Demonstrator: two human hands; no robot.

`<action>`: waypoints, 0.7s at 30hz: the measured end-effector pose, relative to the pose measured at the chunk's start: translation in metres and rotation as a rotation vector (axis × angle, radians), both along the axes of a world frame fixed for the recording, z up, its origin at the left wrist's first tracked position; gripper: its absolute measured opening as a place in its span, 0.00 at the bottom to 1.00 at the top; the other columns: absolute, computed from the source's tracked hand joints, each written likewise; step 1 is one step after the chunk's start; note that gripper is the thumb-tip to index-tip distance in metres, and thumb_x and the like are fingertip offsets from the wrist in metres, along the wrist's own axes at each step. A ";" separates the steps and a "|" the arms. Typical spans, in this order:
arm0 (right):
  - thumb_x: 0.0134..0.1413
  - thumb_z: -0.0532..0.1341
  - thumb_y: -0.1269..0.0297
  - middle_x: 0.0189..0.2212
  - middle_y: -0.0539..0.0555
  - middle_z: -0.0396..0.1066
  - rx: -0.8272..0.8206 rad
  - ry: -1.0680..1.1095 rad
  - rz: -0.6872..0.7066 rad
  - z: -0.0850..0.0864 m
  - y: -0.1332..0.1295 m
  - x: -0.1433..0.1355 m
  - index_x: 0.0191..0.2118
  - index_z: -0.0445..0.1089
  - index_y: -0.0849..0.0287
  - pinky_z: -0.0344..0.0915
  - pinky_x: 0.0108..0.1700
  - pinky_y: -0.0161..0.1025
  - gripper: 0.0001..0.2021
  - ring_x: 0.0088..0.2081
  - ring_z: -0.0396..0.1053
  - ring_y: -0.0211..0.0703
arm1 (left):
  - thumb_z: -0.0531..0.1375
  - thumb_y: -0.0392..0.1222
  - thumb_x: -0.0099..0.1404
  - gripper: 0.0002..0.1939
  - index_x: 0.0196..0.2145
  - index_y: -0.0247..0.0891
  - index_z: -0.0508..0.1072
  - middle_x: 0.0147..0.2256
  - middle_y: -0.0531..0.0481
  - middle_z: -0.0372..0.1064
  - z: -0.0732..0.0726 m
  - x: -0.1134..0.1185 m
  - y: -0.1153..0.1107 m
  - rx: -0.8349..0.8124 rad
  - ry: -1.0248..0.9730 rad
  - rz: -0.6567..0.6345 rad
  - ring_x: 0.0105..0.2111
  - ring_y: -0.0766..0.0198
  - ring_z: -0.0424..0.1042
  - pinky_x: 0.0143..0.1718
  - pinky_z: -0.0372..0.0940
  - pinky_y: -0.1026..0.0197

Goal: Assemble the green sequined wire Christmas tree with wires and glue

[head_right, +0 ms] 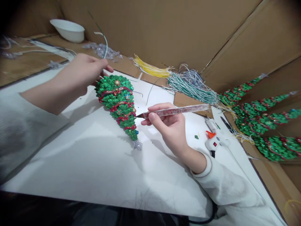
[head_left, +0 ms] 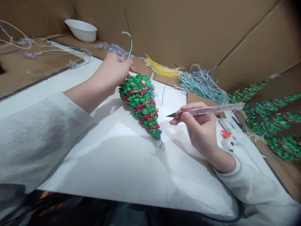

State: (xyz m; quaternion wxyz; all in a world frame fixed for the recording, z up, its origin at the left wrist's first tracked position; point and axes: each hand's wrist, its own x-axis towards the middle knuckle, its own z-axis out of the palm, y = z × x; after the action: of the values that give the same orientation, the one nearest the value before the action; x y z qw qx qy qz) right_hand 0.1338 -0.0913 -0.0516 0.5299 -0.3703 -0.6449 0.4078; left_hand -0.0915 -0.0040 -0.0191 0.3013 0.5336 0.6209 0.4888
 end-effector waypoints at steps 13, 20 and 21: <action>0.51 0.64 0.69 0.26 0.46 0.71 -0.028 0.075 0.045 0.009 -0.010 -0.003 0.35 0.70 0.55 0.70 0.29 0.32 0.04 0.27 0.70 0.33 | 0.54 0.34 0.64 0.04 0.34 0.35 0.69 0.32 0.50 0.67 0.000 0.012 -0.055 0.967 0.531 -0.014 0.34 0.64 0.65 0.39 0.62 0.58; 0.50 0.64 0.69 0.27 0.46 0.71 -0.008 0.100 0.038 0.012 -0.012 -0.004 0.34 0.70 0.56 0.70 0.28 0.31 0.04 0.27 0.71 0.33 | 0.55 0.34 0.63 0.06 0.36 0.38 0.71 0.33 0.47 0.68 -0.014 0.033 -0.090 0.821 0.600 -0.419 0.36 0.61 0.66 0.39 0.63 0.55; 0.50 0.64 0.68 0.27 0.47 0.71 -0.006 0.100 0.034 0.012 -0.013 -0.005 0.34 0.70 0.56 0.70 0.28 0.31 0.04 0.27 0.71 0.33 | 0.55 0.34 0.63 0.06 0.36 0.38 0.71 0.33 0.47 0.68 -0.014 0.032 -0.089 0.808 0.599 -0.439 0.36 0.61 0.65 0.39 0.63 0.55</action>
State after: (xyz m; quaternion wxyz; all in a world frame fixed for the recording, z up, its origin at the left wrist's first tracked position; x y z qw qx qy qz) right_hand 0.1290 -0.1038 -0.0392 0.5535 -0.3400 -0.6225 0.4365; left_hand -0.0590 -0.0934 -0.0335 -0.0227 0.8397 0.3168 0.4405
